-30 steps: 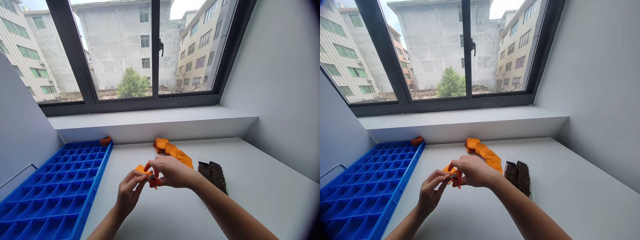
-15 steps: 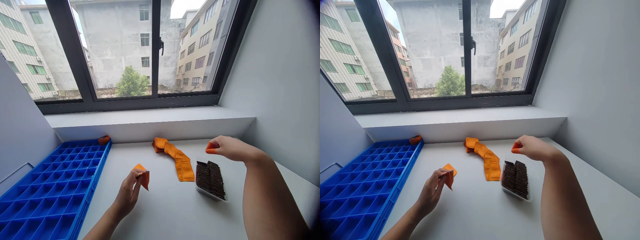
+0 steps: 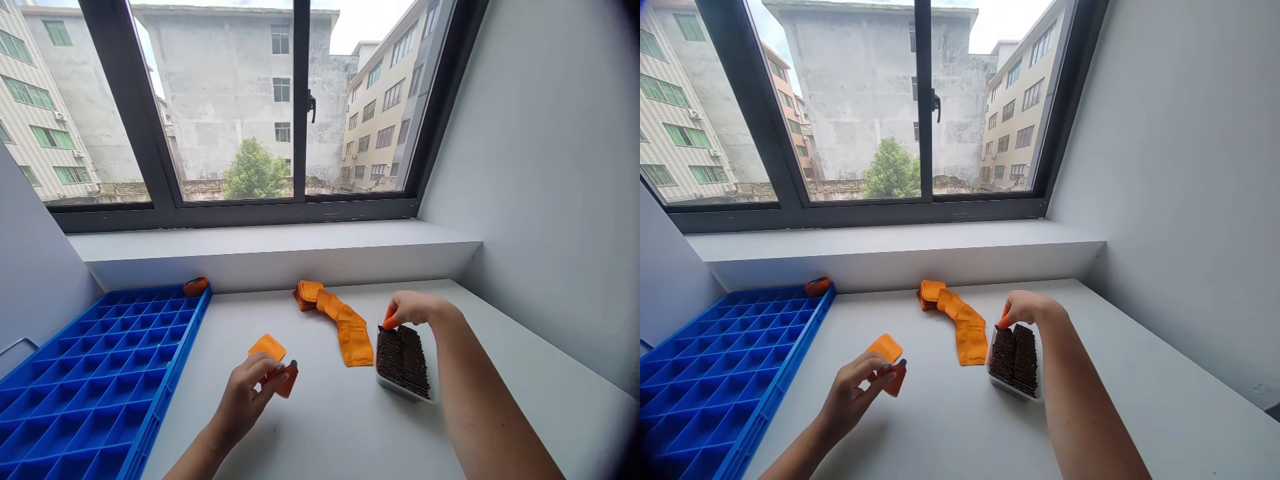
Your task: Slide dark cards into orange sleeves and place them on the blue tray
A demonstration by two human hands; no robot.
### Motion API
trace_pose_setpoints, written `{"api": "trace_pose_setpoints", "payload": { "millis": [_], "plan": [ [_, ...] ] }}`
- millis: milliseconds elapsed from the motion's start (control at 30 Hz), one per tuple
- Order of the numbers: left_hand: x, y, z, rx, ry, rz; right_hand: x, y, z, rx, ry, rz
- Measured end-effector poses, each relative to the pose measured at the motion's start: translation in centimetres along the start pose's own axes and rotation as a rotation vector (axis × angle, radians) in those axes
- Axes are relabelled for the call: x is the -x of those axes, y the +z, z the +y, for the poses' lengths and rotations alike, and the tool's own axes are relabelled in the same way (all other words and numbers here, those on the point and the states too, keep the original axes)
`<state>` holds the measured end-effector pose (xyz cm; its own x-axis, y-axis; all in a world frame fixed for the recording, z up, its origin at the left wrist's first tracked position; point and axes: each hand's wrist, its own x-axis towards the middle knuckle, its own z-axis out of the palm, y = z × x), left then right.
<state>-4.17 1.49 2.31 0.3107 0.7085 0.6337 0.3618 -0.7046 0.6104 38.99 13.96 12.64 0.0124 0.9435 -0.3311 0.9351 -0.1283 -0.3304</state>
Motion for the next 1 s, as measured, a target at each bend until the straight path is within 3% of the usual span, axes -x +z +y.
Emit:
{"api": "trace_pose_setpoints", "payload": {
  "millis": [333,533,800,900,1000],
  "plan": [
    [0.2,-0.1,-0.7,0.03,0.049,-0.046,-0.6,1.0,-1.1,0.063,0.061,-0.022],
    [0.4,0.1,-0.5,0.068,-0.079,-0.046,0.2,-0.1,-1.4,0.078,0.063,0.013],
    [0.1,0.0,0.5,0.055,-0.095,0.019,2.9,-1.8,-1.5,0.077,0.011,0.136],
    [0.2,0.0,0.7,0.049,-0.113,0.013,4.0,-2.1,-2.9,0.029,-0.105,0.156],
    [0.3,0.0,0.7,0.057,-0.127,0.0,5.3,-1.4,-6.1,-0.068,-0.427,0.216]
  ]
}}
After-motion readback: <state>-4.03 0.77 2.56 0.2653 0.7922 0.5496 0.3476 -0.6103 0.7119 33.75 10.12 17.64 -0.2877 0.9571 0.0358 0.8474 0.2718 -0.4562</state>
